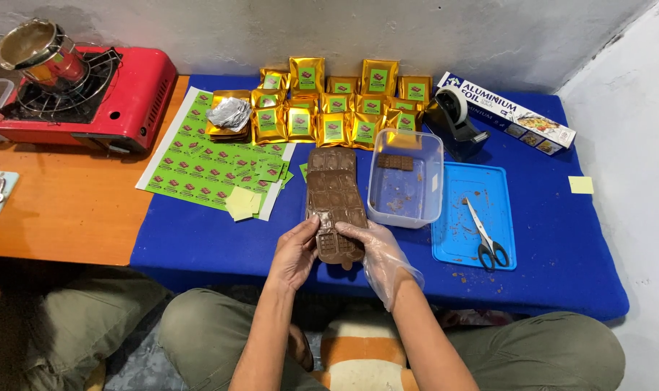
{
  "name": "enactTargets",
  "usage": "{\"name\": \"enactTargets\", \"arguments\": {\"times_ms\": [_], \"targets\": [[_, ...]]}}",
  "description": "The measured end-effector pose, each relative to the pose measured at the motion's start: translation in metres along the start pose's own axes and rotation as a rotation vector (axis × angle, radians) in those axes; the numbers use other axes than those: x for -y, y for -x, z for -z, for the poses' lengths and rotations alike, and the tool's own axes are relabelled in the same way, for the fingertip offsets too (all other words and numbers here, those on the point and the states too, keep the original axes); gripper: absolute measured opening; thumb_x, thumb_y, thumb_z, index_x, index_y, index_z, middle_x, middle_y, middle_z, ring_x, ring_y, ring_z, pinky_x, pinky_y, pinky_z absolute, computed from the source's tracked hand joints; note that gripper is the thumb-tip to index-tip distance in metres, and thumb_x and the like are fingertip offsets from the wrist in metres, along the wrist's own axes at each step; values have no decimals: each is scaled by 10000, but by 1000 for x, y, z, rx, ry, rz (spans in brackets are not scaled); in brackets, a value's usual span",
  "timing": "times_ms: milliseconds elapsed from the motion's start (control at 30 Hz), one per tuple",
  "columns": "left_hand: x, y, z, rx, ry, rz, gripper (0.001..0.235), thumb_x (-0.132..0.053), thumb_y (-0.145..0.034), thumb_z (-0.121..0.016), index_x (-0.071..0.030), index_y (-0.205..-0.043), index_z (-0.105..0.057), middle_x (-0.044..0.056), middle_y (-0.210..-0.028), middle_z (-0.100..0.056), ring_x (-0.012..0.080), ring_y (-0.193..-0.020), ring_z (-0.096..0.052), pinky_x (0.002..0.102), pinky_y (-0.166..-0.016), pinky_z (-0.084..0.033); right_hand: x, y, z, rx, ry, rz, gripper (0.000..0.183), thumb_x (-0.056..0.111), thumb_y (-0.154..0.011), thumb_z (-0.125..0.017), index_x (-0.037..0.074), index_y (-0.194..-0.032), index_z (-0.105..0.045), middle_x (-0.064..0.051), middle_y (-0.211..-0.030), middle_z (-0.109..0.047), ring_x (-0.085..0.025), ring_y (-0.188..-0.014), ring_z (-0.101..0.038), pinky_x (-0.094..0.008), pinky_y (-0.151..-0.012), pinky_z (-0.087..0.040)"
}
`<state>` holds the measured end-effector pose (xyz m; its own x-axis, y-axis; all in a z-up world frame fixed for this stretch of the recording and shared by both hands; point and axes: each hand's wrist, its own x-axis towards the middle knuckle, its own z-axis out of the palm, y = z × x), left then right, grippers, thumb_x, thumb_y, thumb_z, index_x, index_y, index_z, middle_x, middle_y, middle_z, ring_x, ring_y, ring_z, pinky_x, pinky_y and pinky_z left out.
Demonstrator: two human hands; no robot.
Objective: Unmolding chocolate bars from a plastic mold and placing them into a plastic container.
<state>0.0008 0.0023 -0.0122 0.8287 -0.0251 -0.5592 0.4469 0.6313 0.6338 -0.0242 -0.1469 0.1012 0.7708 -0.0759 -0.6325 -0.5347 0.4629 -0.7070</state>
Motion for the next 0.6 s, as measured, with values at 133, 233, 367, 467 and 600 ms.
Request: {"name": "enactTargets", "arguments": {"times_ms": [133, 233, 367, 467, 600], "targets": [[0, -1, 0, -2, 5, -1, 308, -196, -901, -830, -15, -1138, -753, 115, -1049, -755, 230, -989, -720, 379, -923, -581, 4, 6, -3, -5, 3, -3, 509, 32, -699, -915, -39, -1161, -714, -203, -921, -683, -262, -766, -650, -385, -670, -574], [1, -4, 2, -7, 18, 2, 303, -188, -887, -844, -19, -1125, -764, 113, -1033, -762, 227, -961, -724, 382, -922, -585, 3, 5, -3, -7, 3, -3, 498, 38, -696, -922, -28, -1145, -717, -206, -914, -680, -278, -773, -657, -387, -679, -578], [2, -4, 1, -10, 31, -5, 303, -172, -877, -847, -21, -1126, -762, 117, -1012, -763, 221, -929, -731, 373, -902, -601, 2, 4, -3, -13, 4, 4, 522, 36, -700, -914, -39, -1174, -708, -197, -951, -685, -263, -808, -653, -384, -706, -577], [5, -9, 5, -10, 32, -11, 306, -164, -875, -847, -24, -1132, -758, 106, -996, -761, 217, -917, -734, 368, -899, -606, 0, 2, -1, -16, 3, 6, 545, 46, -695, -923, -37, -1190, -709, -207, -975, -688, -269, -829, -651, -401, -726, -580], [0, -1, -2, -14, 7, -25, 342, -171, -870, -856, -29, -1161, -746, 67, -954, -762, 183, -854, -739, 314, -827, -612, 9, 24, -5, -14, 150, 62, 639, 235, -757, -907, 47, -1329, -694, -203, -1165, -746, -286, -1029, -712, -458, -960, -548]]}}
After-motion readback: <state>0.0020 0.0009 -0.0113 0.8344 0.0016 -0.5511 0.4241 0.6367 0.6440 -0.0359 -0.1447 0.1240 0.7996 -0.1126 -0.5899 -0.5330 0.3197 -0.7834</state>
